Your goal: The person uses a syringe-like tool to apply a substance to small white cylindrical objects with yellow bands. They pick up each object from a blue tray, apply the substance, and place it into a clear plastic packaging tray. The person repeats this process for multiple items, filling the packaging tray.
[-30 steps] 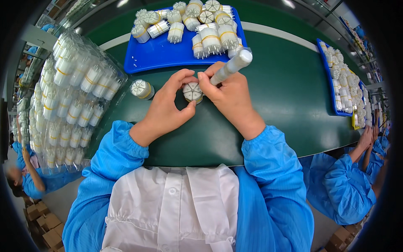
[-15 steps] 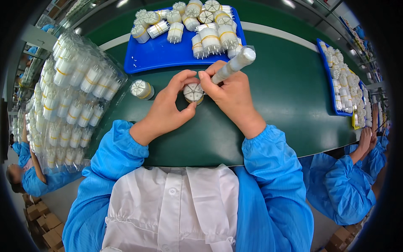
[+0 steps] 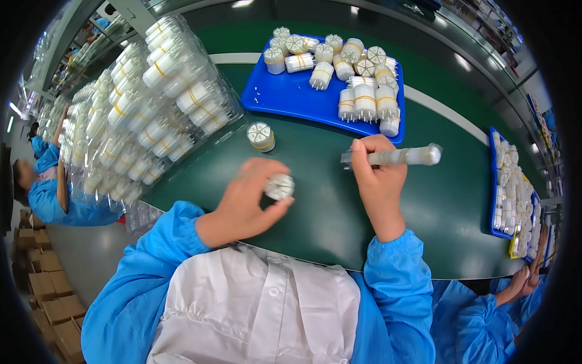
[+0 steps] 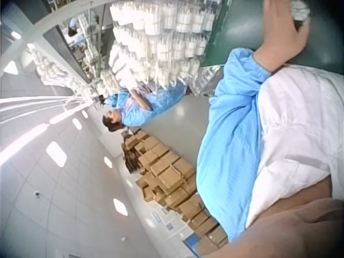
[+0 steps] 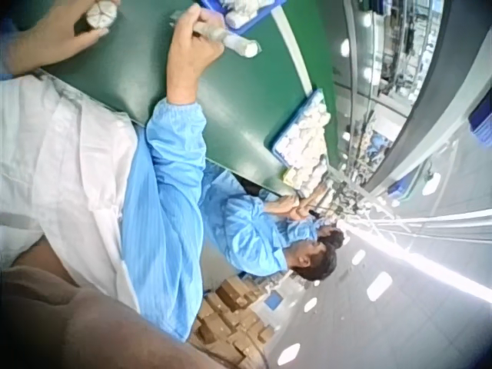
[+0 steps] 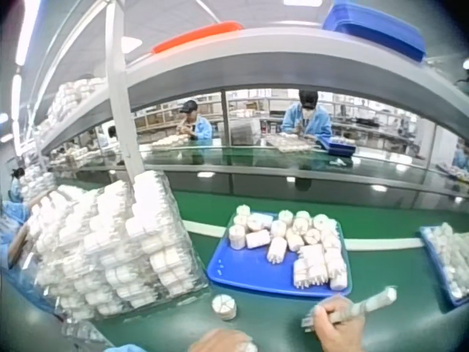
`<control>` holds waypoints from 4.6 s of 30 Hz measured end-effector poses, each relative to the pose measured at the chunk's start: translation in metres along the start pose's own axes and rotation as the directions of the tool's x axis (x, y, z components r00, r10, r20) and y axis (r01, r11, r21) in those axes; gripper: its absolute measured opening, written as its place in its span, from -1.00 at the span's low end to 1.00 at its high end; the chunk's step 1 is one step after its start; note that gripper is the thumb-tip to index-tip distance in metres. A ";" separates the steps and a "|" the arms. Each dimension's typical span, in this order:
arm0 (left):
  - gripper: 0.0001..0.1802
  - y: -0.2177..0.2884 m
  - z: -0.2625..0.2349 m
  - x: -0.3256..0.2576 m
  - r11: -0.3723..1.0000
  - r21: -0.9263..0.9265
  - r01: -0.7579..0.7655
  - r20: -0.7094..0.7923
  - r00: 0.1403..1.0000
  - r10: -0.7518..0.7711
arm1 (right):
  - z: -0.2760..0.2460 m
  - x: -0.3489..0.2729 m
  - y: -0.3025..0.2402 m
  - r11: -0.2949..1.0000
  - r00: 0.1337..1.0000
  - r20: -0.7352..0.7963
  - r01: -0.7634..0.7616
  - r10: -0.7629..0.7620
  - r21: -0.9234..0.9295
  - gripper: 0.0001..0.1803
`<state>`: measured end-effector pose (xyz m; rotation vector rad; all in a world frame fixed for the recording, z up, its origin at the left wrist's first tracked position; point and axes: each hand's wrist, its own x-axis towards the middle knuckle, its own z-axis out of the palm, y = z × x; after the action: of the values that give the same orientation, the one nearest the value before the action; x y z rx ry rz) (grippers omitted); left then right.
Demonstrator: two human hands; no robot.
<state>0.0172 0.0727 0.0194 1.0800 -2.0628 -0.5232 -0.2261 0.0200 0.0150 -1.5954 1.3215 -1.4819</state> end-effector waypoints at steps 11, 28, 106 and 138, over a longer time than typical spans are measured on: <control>-0.29 -0.029 -0.036 0.033 0.864 0.483 0.144 -0.048 0.989 -0.138 | 0.005 -0.006 0.011 0.992 0.996 0.054 0.079 -0.073 -0.102 -0.83; -0.57 0.065 -0.267 -0.034 0.637 0.712 0.297 -0.400 0.916 0.019 | 0.010 -0.017 -0.002 0.987 0.985 0.158 0.090 -0.068 -0.135 -0.85; -0.66 -0.303 -0.293 -0.325 0.856 0.014 0.516 -0.626 0.672 -0.395 | -0.057 0.029 0.048 0.548 0.862 0.325 0.500 -0.389 -0.671 -0.78; -0.50 -0.269 -0.327 -0.208 0.312 -0.900 0.305 -0.115 0.524 -0.844 | -0.033 -0.032 0.000 0.300 0.965 0.131 0.198 -0.227 -0.933 -0.82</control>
<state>0.4866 0.0870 -0.0286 1.1934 -0.5505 -1.2004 -0.2541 0.0564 0.0093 -2.5457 2.3150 -0.7477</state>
